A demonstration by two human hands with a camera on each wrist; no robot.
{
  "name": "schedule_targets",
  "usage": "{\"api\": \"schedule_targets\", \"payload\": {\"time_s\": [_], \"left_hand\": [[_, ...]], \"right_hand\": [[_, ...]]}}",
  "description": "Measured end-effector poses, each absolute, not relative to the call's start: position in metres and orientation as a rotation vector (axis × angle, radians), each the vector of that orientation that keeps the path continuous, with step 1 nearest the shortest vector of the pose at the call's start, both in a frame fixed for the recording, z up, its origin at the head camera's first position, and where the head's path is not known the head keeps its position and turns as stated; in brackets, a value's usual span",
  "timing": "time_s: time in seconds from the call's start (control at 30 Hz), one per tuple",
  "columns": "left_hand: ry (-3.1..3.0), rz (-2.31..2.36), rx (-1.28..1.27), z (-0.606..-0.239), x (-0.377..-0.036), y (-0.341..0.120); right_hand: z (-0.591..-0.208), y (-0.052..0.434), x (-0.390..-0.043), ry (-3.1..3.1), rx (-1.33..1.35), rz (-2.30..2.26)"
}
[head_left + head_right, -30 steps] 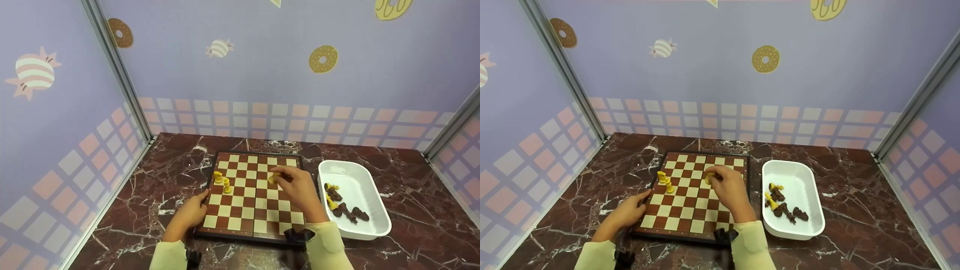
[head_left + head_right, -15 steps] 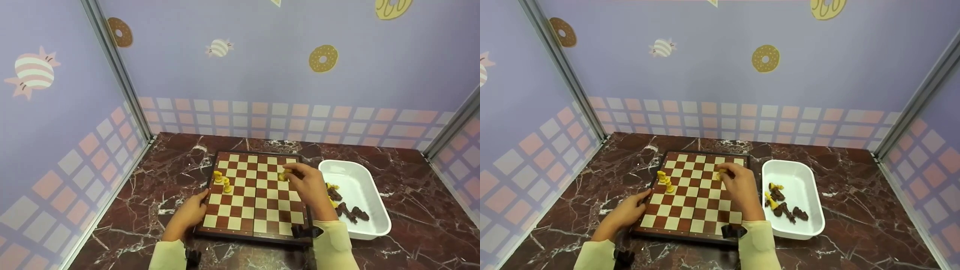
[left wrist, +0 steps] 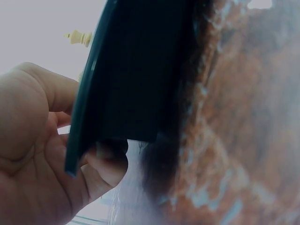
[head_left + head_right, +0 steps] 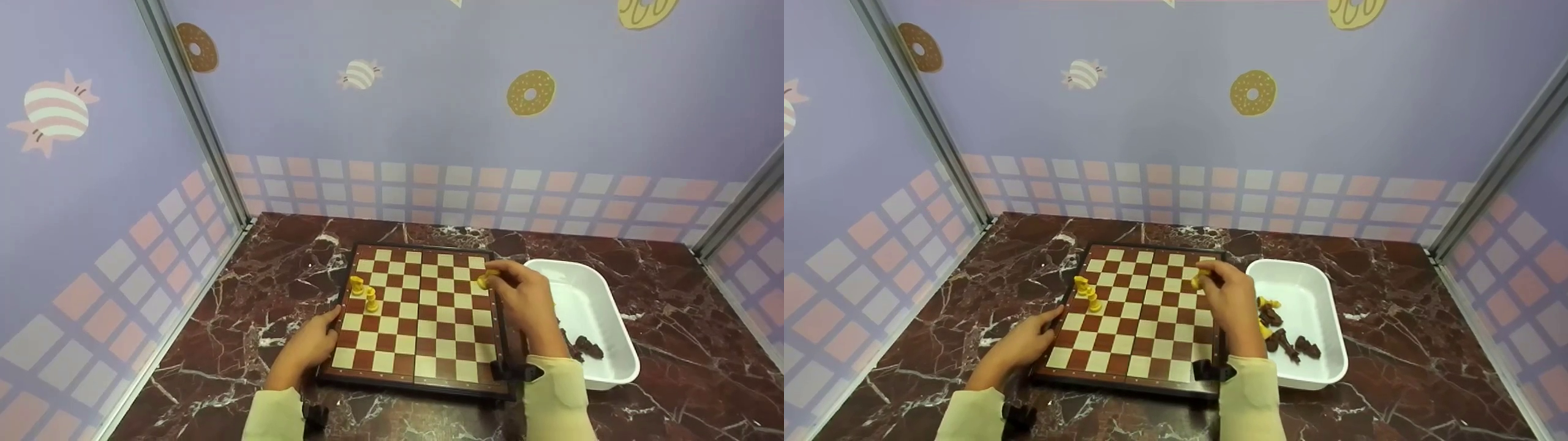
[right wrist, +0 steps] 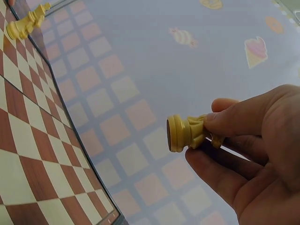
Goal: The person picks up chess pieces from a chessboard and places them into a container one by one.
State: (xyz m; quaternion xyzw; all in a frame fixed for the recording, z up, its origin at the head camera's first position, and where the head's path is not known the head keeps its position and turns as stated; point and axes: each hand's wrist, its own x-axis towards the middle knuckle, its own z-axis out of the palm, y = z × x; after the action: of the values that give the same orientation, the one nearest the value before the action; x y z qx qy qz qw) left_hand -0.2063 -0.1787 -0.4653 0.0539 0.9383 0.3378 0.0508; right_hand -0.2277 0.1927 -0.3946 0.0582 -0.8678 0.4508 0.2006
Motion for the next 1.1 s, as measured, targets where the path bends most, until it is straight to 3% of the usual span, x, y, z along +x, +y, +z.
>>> {"api": "schedule_targets", "payload": {"time_s": [1.1], "left_hand": [[2.843, 1.031, 0.177, -0.463, -0.206, -0.179]], "right_hand": [[-0.403, 0.240, -0.230, -2.416, -0.084, 1.256]]}}
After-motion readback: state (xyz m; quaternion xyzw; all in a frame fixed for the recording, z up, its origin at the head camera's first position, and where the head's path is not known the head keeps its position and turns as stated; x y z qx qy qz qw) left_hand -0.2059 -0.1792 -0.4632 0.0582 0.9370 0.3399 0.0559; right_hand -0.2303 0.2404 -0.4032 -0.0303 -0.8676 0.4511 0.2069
